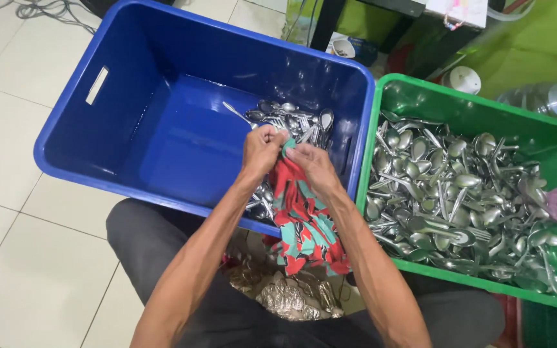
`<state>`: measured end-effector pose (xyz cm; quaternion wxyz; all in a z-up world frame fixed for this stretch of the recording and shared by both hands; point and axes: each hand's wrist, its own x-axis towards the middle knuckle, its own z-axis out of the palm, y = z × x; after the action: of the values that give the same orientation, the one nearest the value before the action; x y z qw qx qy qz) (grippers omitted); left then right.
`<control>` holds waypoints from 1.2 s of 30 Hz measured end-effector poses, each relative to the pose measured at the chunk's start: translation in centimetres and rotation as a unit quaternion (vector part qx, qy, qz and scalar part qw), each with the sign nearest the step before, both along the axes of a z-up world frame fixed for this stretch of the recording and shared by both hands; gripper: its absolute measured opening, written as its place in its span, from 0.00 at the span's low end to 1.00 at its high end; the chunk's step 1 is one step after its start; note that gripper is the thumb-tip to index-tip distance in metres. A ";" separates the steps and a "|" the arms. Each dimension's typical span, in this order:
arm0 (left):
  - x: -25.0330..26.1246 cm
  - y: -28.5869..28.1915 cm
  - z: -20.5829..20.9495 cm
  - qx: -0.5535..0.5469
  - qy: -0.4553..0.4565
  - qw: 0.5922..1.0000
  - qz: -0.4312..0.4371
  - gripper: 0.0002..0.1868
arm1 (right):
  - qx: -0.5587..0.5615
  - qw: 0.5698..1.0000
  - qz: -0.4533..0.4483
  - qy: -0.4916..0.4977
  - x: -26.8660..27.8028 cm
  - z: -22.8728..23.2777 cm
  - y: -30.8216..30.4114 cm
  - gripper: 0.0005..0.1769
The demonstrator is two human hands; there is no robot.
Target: Wiping spoons and forks with a cloth and moving them between bins.
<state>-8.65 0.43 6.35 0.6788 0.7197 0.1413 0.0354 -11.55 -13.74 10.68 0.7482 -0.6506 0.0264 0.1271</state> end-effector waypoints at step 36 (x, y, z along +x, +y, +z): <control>-10.6 -2.6 7.3 0.182 0.035 0.972 -0.143 0.27 | -0.155 0.965 -0.127 -0.168 -0.2 -0.2 -1.9 0.13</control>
<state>-19.30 -2.14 13.69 0.5290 0.8447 0.0516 -0.0624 -11.71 -15.60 10.48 0.6419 -0.7619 0.0024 -0.0860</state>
